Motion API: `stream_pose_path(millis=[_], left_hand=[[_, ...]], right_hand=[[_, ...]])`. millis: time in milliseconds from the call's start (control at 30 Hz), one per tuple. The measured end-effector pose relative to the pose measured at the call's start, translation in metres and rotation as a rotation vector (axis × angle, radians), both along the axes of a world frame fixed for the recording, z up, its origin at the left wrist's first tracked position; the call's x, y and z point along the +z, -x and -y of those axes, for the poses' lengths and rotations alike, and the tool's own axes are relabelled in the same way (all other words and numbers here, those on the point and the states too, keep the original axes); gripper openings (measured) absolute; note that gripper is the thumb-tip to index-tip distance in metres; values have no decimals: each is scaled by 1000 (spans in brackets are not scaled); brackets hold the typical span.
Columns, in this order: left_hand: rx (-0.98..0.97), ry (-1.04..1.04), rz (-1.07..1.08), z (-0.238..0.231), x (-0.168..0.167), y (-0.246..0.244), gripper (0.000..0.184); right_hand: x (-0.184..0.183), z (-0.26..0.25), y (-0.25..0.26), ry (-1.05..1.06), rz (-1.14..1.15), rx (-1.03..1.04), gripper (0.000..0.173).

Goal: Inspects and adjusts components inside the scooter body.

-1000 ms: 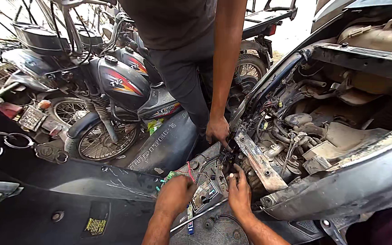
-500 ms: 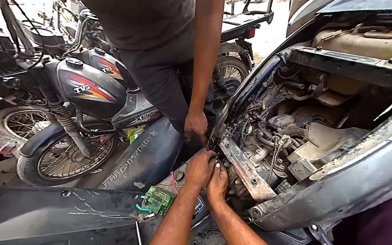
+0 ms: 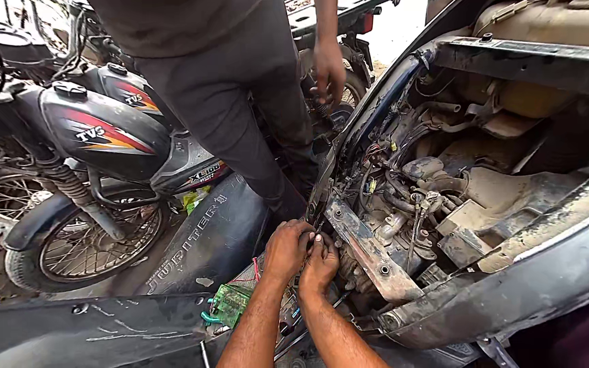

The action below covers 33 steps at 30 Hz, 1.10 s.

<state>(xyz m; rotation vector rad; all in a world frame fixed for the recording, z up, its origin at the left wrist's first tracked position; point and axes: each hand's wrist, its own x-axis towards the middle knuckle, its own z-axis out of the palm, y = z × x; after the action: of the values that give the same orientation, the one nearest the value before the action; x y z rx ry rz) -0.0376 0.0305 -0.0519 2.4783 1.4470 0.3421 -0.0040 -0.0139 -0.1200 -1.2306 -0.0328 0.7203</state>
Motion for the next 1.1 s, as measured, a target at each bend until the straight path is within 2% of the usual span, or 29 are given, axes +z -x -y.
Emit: stream_pose_path(millis=[167, 267, 433, 600, 667, 867, 1000, 1100], left_hand=[[-19, 12, 22, -2, -1, 3, 13], [-51, 5, 6, -3, 0, 5, 14], [-103, -24, 12, -5, 0, 12, 17], [-123, -19, 51, -8, -6, 18, 18], [-120, -22, 64, -9, -7, 18, 18], [-107, -18, 66, -9, -10, 18, 18], [-99, -4, 92, -9, -13, 16, 19], [-97, 26, 150, -12, -14, 19, 18]], right_hand=[[0, 1, 0, 78, 115, -6, 21], [2, -2, 1, 121, 154, -56, 13], [15, -10, 2, 181, 125, -116, 11], [35, -23, -4, 112, -166, -179, 25], [41, -24, -6, 90, -251, -181, 24], [23, -19, -2, -11, -101, -165, 22], [32, -13, -4, -135, -252, -189, 22], [28, -1, 10, -213, -175, -157, 23]])
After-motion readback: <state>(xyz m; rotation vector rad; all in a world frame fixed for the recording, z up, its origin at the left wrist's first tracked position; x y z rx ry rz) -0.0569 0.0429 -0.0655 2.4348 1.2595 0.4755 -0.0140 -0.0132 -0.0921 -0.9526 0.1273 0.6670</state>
